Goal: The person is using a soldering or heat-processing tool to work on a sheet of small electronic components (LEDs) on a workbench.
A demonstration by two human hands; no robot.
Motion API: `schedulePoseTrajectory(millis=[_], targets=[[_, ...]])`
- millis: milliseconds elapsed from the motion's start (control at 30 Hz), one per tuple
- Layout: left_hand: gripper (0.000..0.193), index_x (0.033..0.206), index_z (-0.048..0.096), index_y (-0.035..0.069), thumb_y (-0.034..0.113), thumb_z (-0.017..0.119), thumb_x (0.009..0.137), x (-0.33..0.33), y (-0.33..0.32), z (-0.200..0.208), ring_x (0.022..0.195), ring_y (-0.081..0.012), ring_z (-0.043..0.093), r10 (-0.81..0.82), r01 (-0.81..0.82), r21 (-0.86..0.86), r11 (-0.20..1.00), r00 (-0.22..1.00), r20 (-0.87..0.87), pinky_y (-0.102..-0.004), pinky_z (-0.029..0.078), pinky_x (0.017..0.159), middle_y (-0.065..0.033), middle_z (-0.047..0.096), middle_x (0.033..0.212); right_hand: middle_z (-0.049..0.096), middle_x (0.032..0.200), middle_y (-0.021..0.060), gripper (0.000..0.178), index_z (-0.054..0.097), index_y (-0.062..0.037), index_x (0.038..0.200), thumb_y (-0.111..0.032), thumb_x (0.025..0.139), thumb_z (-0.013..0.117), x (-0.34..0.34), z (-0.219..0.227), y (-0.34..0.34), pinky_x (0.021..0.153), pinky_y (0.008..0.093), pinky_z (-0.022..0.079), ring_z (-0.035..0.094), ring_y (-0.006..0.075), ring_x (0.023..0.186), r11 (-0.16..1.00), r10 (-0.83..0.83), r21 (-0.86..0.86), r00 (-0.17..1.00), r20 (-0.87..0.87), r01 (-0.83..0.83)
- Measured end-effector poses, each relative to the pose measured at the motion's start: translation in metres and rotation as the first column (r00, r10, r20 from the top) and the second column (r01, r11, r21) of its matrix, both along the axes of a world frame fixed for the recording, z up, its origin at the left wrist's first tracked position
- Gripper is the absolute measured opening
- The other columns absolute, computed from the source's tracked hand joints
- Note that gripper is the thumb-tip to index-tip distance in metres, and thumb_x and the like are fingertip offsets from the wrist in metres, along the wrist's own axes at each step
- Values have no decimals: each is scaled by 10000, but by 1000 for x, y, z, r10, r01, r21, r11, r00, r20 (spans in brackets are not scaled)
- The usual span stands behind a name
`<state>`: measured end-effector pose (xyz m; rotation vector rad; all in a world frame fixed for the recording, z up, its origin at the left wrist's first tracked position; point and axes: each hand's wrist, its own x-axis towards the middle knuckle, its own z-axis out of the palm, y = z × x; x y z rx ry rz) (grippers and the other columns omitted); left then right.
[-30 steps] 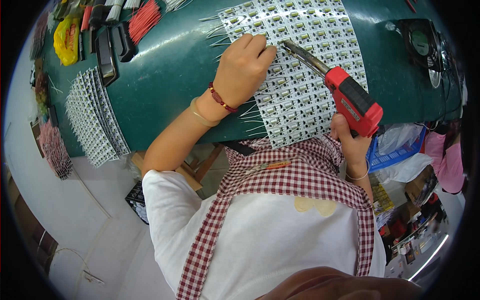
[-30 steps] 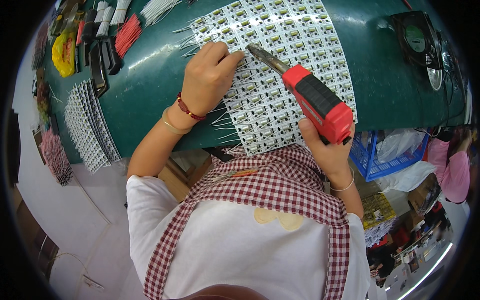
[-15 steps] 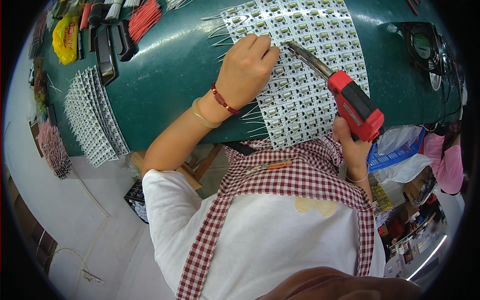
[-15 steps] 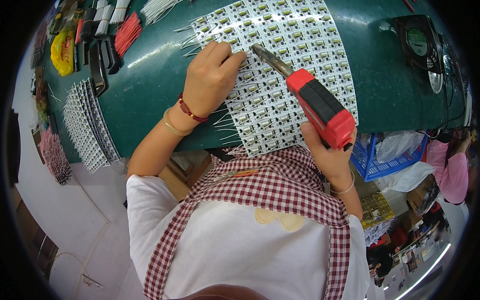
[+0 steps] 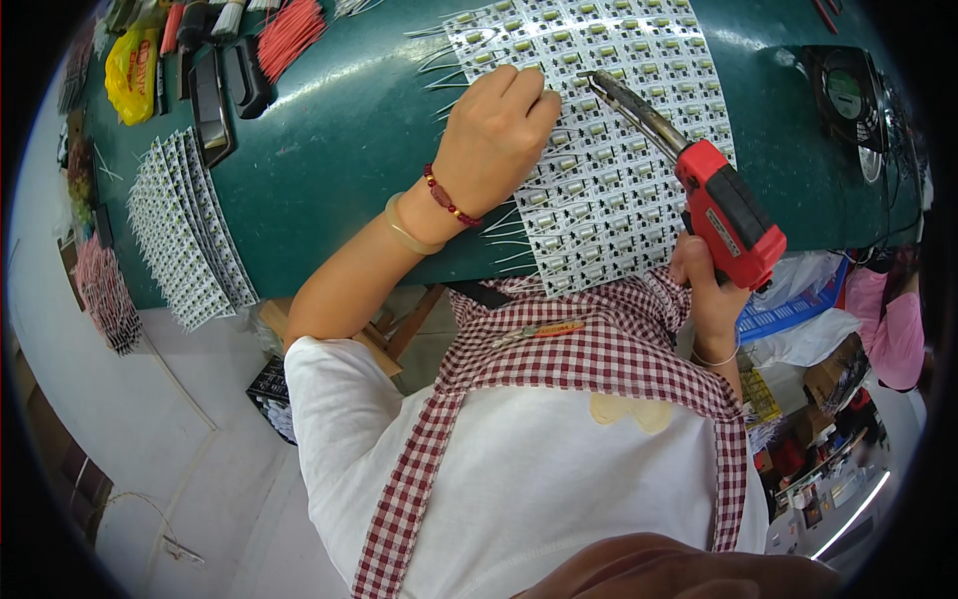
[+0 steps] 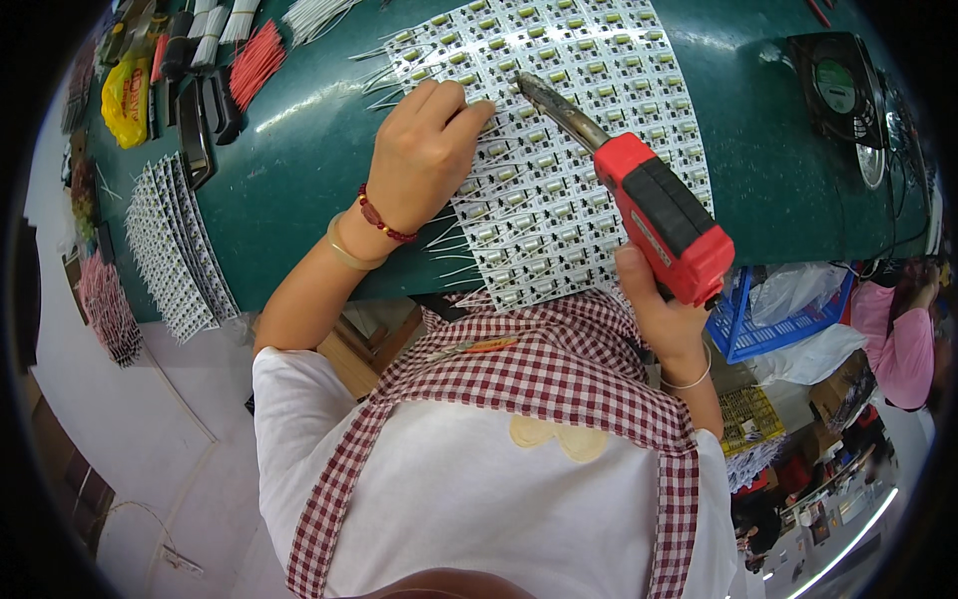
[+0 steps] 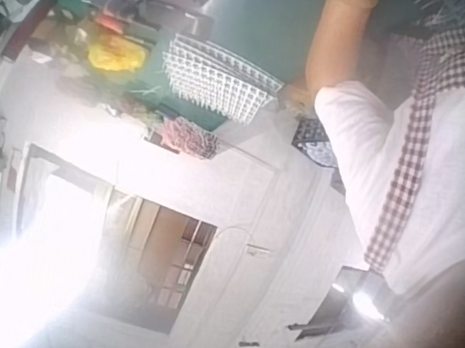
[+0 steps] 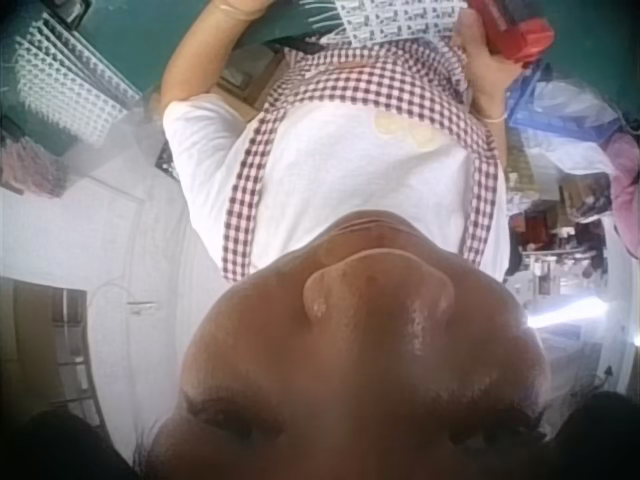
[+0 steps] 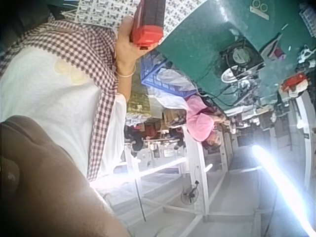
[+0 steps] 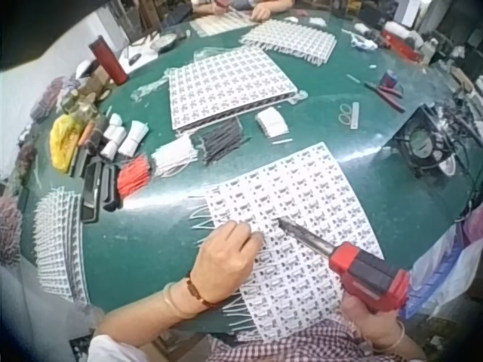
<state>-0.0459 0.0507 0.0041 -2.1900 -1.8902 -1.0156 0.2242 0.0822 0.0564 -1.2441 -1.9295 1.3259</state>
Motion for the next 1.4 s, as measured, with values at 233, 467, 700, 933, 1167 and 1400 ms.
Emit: schedulePoseTrajectory(millis=[233, 467, 700, 933, 1167, 1400], targets=[[219, 841, 657, 25, -27, 625, 632, -1, 2, -4, 640, -219, 484, -2, 1, 27, 1000, 1000, 20, -316, 430, 570, -68, 447, 702, 652, 924, 50, 290, 633, -10, 1025, -139, 796, 756, 3, -7, -3, 698, 275, 490, 605, 127, 786, 984, -84, -157, 996, -15, 81], [225, 847, 656, 27, -31, 617, 633, 1, 0, -3, 642, -219, 480, 11, -11, 8, 1000, 1000, 18, -316, 428, 571, -68, 442, 705, 652, 926, 52, 292, 632, -6, 1025, -118, 786, 758, 1, -4, 1, 702, 271, 489, 604, 122, 788, 982, -80, -170, 997, 10, 80], [238, 865, 657, 31, -31, 609, 640, 1, 0, -3, 642, -215, 477, 1, -1, 5, 1000, 1000, 6, -310, 428, 569, -64, 431, 700, 656, 913, 51, 292, 632, -2, 1019, -108, 779, 761, 0, -7, 1, 701, 266, 488, 607, 116, 782, 985, -67, -162, 998, -2, 66], [237, 865, 655, 32, -35, 604, 643, 1, 1, -3, 645, -216, 478, -2, 2, 4, 1000, 1000, 11, -313, 430, 572, -66, 438, 704, 652, 908, 40, 293, 636, -6, 1021, -111, 779, 764, 2, -8, 3, 682, 259, 487, 604, 103, 789, 983, -35, -178, 999, 24, 39], [238, 863, 657, 32, -34, 604, 640, 1, 1, -2, 647, -218, 477, 2, -2, -2, 1000, 1000, 5, -316, 430, 577, -67, 443, 705, 655, 936, 46, 296, 634, -5, 1047, -136, 808, 749, 10, -5, -1, 692, 272, 492, 606, 113, 798, 976, -79, -202, 997, -7, 76], [210, 829, 664, 58, -18, 627, 636, 0, 2, -4, 640, -213, 506, 40, -40, 25, 999, 999, -31, -317, 431, 570, -46, 464, 695, 546, 631, 49, 78, 567, 53, 912, -21, 889, 575, -1, -2, 0, 485, 245, 392, 492, 106, 512, 999, -34, -23, 999, -15, 33]])
